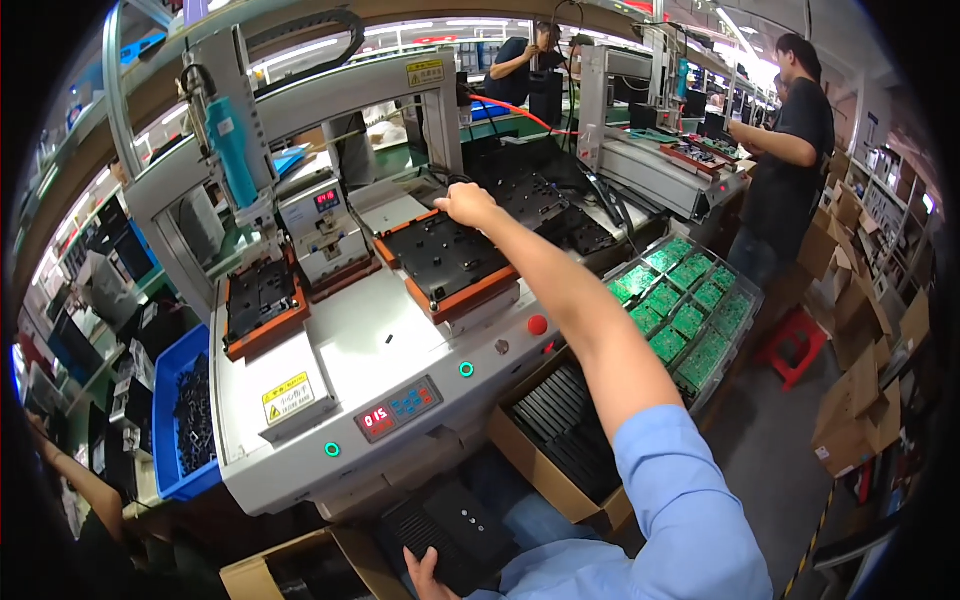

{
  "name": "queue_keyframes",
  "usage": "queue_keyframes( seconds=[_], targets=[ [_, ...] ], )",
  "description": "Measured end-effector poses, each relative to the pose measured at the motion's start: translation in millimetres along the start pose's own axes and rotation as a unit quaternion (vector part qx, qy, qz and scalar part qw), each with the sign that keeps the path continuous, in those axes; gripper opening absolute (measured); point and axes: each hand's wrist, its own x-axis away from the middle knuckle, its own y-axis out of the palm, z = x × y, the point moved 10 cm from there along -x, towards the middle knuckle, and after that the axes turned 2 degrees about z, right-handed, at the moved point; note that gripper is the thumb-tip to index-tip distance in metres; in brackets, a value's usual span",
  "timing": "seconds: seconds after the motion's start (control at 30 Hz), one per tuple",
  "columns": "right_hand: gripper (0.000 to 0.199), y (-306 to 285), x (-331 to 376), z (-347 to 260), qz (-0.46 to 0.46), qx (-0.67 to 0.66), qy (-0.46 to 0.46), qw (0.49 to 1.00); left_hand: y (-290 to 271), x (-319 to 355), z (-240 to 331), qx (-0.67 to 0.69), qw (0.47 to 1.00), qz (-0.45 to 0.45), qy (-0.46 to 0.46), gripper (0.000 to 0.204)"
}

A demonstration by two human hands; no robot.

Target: Manually placing black finned electronic components into plastic bags and then into a cardboard shipping box.

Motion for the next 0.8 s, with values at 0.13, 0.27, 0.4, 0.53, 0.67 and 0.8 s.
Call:
queue_keyframes(
  seconds=[0.13, 0.27, 0.4, 0.53, 0.67, 0.8],
  targets=[
    [0.033, -1, -11, 6, 0.039, 0.047, -0.03, 0.998, -5, 1, -10, 0.003, 1.0, 0.001, -0.027, 0.073],
    [0.029, -1, -9, 13, 0.03, -0.029, -0.05, 0.998, -2, 0, -13, 0.01, 1.0, -0.011, -0.026, 0.071],
    [0.041, -15, 23, 27, 0.003, -0.019, -0.047, 0.999, -2, -5, -17, 0.021, 0.999, -0.012, -0.029, 0.069],
    [0.056, -33, 79, 32, -0.043, 0.029, -0.052, 0.997, -3, -8, -16, 0.028, 0.999, -0.007, -0.032, 0.068],
    [0.057, -18, 92, 35, -0.071, -0.008, -0.068, 0.995, 3, -14, -17, 0.026, 0.999, -0.035, -0.032, 0.071],
    [0.044, -23, 90, 31, -0.095, -0.086, -0.009, 0.992, 1, -13, -23, 0.034, 0.998, -0.036, -0.032, 0.069]
  ],
)
